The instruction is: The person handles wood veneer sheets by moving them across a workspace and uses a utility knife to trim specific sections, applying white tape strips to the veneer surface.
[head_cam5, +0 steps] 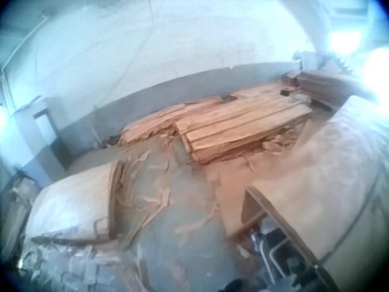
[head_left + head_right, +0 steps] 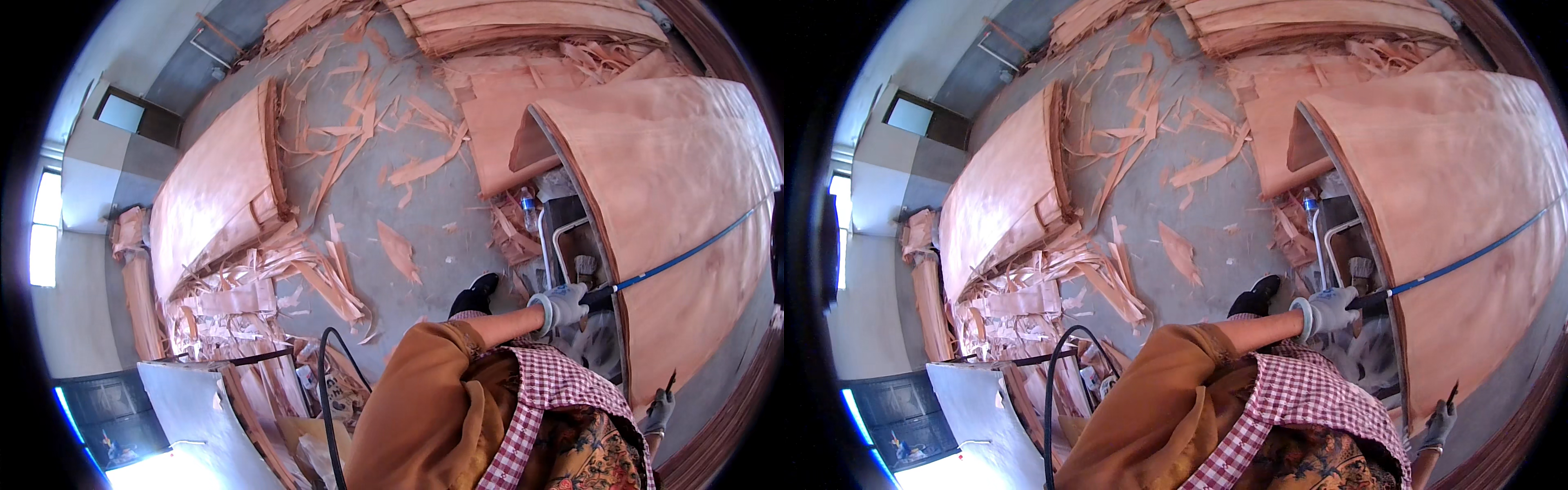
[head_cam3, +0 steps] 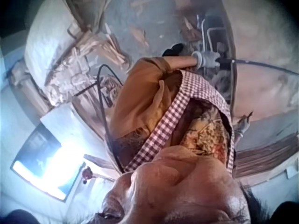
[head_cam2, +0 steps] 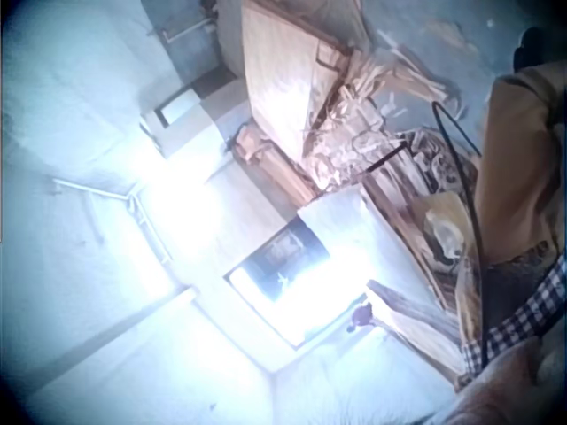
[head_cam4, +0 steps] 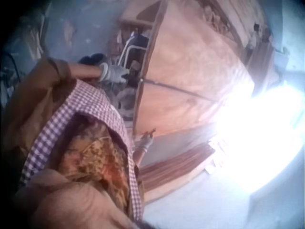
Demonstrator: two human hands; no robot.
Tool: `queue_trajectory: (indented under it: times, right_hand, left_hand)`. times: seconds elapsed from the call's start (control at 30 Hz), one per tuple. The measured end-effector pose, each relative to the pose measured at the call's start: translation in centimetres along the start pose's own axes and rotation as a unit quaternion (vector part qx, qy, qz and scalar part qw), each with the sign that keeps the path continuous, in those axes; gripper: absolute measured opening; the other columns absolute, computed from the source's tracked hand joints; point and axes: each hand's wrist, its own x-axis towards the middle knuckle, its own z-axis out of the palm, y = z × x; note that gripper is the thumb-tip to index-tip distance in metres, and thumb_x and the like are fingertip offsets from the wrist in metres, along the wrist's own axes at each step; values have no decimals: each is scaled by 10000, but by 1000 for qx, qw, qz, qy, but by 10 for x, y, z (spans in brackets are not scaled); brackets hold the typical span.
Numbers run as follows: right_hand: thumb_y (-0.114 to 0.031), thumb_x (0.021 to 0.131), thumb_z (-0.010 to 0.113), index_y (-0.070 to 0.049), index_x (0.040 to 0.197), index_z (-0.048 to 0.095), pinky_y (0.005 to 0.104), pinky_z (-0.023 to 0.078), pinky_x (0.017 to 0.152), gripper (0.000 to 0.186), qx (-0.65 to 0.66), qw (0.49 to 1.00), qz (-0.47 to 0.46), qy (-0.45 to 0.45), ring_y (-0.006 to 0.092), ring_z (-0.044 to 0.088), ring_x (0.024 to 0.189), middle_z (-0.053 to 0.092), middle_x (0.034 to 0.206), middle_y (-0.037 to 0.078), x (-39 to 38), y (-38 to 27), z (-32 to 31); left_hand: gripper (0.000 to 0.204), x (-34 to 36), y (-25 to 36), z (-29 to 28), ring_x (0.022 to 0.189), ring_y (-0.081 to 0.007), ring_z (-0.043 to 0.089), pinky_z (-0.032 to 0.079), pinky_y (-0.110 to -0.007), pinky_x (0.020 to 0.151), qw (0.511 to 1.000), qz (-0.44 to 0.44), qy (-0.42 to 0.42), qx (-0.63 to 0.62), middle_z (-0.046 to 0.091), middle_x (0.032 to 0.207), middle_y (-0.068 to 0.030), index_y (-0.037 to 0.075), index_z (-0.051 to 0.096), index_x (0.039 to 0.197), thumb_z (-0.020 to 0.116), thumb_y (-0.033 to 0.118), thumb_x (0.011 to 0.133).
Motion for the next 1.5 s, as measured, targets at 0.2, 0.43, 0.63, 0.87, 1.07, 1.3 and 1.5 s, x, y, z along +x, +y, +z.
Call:
queue_trajectory:
  times: [0.2,0.43,0.63,0.87,1.07,1.3,1.5]
  right_hand:
    - [-154,891,520,-149,822,484,190,228,357,78,77,991,-108,-5,22,300,414,375,605,-81,-16,-76,36]
    - [-150,901,504,-132,1340,349,168,224,373,466,66,968,-233,-63,1,287,450,401,656,-93,-50,-237,133]
    - [-193,890,565,-130,907,487,167,237,360,102,48,953,-273,-121,5,335,440,398,641,-83,32,-302,187]
    - [-158,823,569,-128,810,448,189,252,358,126,-57,950,-230,-202,34,360,436,424,624,-49,79,-336,265]
    - [-176,854,535,-65,993,551,173,268,378,178,7,942,-213,-261,44,454,487,521,726,-11,25,-333,237]
    - [-249,911,553,-65,1143,577,157,332,430,297,128,980,-138,56,40,450,513,577,796,1,35,-145,85]
    - [-320,968,399,-73,1177,504,282,511,718,340,387,920,-6,-62,129,578,800,575,1019,63,-42,-131,171]
  left_hand:
    - [314,-20,-9,0,879,-342,605,448,-406,752,1000,0,-6,-10,620,906,-195,42,533,1035,571,267,819]
    - [370,-30,5,-17,894,-336,620,465,-420,752,995,-12,-80,56,633,946,-196,37,538,1094,552,306,840]
    - [395,-11,3,-14,860,-341,632,484,-422,748,968,13,-202,148,652,907,-188,6,625,1004,534,349,831]
    - [411,-1,46,-13,752,-254,642,503,-382,662,947,50,-318,15,656,828,-143,-42,630,951,622,342,804]
    - [348,1,53,-16,623,-151,595,481,-312,519,908,36,-389,-153,618,730,-68,-45,607,927,669,275,808]
    - [398,3,65,-24,654,-159,586,472,-315,548,892,20,-430,-139,624,744,-71,-48,612,948,683,311,790]
    - [464,9,41,14,804,-198,589,478,-355,738,878,111,-466,-5,659,888,-106,-42,611,1029,644,375,828]
